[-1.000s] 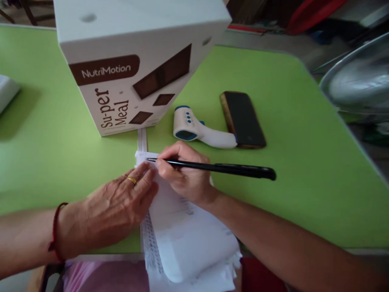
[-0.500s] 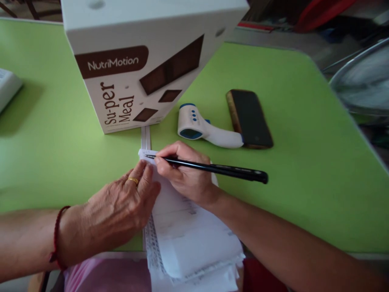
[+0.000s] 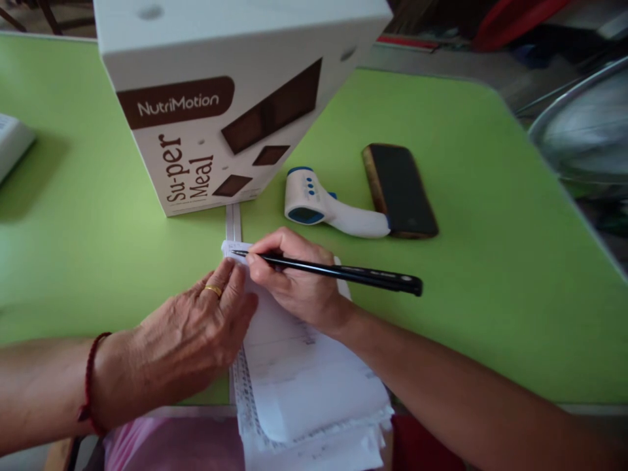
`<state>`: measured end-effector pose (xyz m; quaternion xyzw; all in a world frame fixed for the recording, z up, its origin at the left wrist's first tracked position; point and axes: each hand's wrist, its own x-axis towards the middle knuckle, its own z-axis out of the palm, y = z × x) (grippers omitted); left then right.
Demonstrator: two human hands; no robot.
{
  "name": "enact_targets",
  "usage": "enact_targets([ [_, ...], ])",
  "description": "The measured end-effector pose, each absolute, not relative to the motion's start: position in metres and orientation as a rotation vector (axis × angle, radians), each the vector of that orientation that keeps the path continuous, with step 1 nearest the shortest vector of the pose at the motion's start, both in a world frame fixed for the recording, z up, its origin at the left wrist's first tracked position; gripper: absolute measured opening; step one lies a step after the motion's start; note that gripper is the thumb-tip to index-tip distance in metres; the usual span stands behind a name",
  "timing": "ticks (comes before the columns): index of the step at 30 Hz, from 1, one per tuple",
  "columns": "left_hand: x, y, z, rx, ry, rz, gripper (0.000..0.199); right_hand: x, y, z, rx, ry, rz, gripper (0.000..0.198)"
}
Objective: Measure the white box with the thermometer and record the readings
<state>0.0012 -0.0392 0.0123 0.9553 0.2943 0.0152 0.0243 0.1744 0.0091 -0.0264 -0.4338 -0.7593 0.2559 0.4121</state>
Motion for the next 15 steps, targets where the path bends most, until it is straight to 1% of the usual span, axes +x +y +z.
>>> enact_targets([
  [9, 0.0004, -0.0398, 0.0118, 2.973, 0.913, 0.062, 0.035, 0.1748, 0.0099, -0.0282, -1.114, -1.905, 0.550, 0.010],
  [15, 0.0017, -0.0387, 0.0123, 2.950, 0.918, 0.081, 0.032, 0.1745, 0.0096, -0.0260, -1.108, -1.916, 0.584, 0.010],
])
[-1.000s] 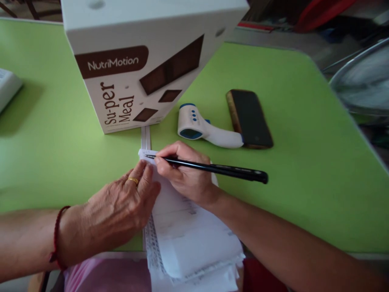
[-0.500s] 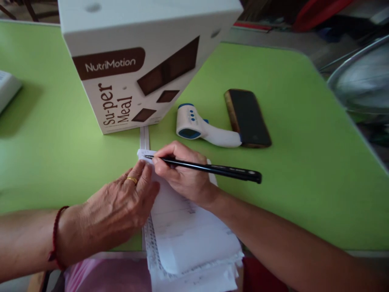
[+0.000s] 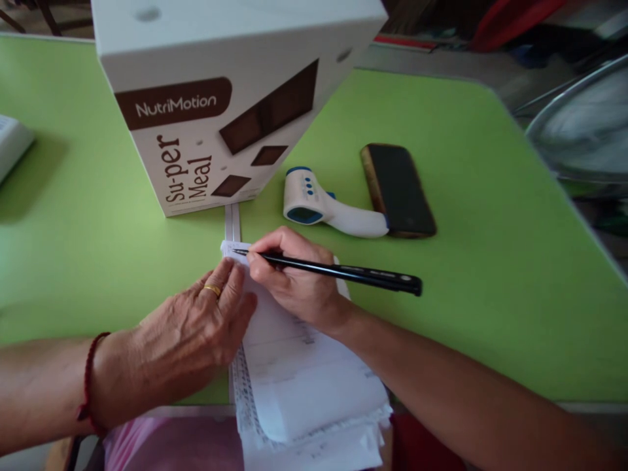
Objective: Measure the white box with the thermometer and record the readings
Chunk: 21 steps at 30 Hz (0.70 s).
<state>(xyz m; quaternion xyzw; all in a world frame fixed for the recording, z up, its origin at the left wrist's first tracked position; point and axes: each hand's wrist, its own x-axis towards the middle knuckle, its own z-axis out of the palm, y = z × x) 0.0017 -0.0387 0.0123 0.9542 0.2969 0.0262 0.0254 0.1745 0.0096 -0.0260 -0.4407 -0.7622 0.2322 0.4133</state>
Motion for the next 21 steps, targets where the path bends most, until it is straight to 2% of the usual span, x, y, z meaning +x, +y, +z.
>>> enact_targets([
  [21, 0.0007, -0.0393, 0.0113, 2.959, 0.904, 0.088, 0.032, 0.1765, 0.0094, -0.0282, -1.111, -1.894, 0.546, 0.010],
])
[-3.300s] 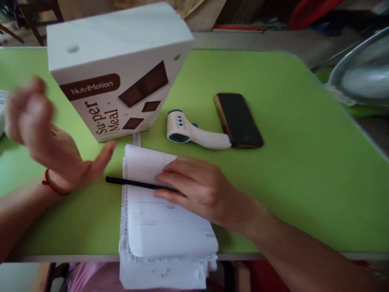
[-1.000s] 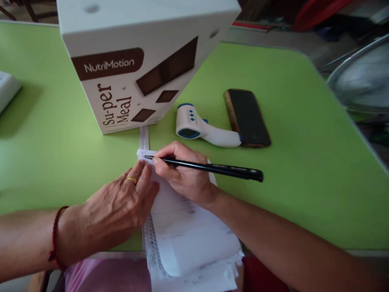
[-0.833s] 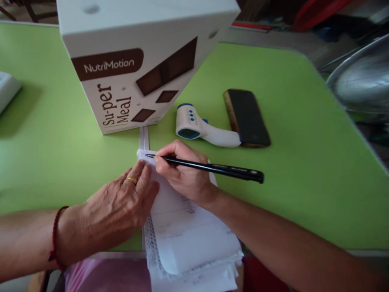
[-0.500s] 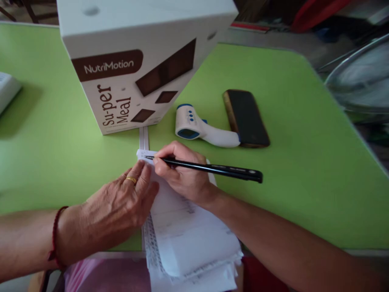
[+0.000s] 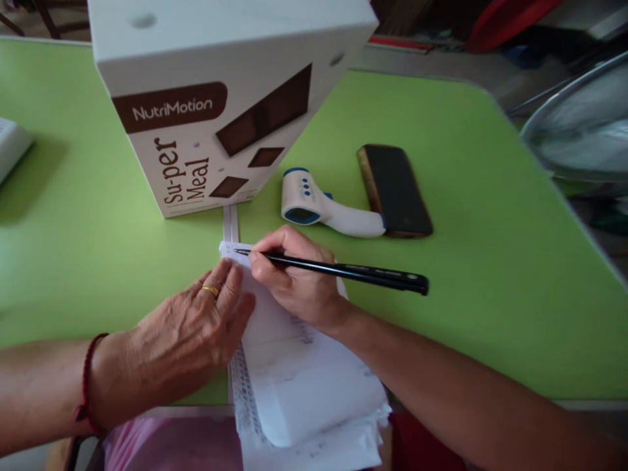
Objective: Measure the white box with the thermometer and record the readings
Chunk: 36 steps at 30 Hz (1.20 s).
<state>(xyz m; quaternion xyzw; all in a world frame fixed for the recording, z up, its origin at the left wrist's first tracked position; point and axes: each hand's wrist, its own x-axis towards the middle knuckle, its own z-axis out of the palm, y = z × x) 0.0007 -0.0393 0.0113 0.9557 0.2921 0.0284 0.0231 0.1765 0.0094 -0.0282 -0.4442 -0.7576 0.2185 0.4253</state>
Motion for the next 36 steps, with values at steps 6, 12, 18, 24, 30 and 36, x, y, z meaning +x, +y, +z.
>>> enact_targets([
  [6, 0.0002, -0.0389, 0.0121, 2.935, 0.898, 0.068, 0.035, 0.1756, 0.0086, -0.0264, -1.141, -1.932, 0.553, 0.011],
  [12, -0.0002, -0.0396, 0.0127, 2.947, 0.902, 0.044, 0.038, 0.1767, 0.0089, -0.0256, -1.113, -1.951, 0.579, 0.012],
  [18, -0.0017, -0.0408, 0.0112, 2.965, 0.891, 0.074, 0.034, 0.1810, 0.0119, -0.0263, -1.111, -1.875, 0.493, 0.013],
  [24, -0.0018, -0.0402, 0.0112, 2.981, 0.890, 0.121, 0.032, 0.1811, 0.0126, -0.0275, -1.124, -1.898, 0.471, 0.015],
  [30, -0.0008, -0.0406, 0.0114, 2.957, 0.909, 0.089, 0.032, 0.1785, 0.0127, -0.0250, -1.115, -1.921, 0.458, 0.015],
  [36, -0.0012, -0.0408, 0.0122, 2.968, 0.909, 0.062, 0.033, 0.1793, 0.0125, -0.0244, -1.117, -1.937, 0.494, 0.014],
])
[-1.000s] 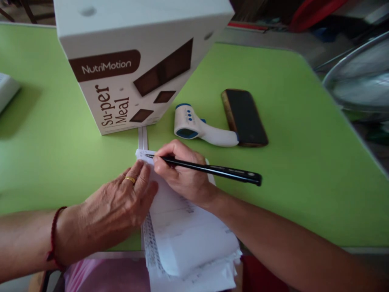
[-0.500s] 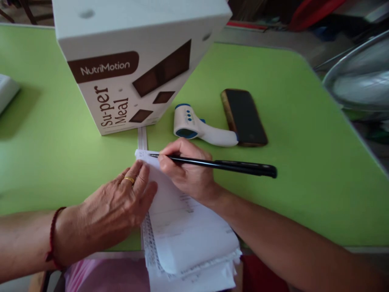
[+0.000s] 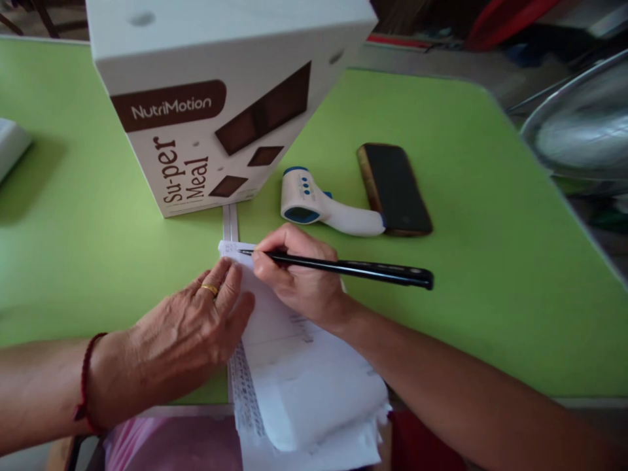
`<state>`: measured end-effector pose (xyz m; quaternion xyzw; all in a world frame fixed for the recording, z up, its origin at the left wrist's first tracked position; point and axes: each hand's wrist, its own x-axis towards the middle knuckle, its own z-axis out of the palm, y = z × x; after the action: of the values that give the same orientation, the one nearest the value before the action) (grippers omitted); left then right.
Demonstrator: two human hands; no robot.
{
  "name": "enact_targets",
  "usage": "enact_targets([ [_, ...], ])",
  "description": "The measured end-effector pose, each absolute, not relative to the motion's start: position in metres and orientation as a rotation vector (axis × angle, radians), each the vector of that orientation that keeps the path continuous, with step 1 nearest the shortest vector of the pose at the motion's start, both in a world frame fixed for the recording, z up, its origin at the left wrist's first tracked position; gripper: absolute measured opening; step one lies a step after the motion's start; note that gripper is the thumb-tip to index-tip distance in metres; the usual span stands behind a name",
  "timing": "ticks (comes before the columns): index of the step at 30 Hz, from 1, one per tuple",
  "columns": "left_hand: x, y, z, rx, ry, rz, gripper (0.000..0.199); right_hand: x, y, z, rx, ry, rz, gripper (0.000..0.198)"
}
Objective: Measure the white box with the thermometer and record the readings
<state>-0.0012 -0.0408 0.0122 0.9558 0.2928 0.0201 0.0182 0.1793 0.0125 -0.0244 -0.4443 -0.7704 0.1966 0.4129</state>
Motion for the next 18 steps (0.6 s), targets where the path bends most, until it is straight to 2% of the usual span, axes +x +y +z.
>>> enact_targets([
  [18, -0.0014, -0.0405, 0.0113, 2.980, 0.900, 0.066, 0.034, 0.1791, 0.0123, -0.0294, -1.116, -1.914, 0.538, 0.013],
])
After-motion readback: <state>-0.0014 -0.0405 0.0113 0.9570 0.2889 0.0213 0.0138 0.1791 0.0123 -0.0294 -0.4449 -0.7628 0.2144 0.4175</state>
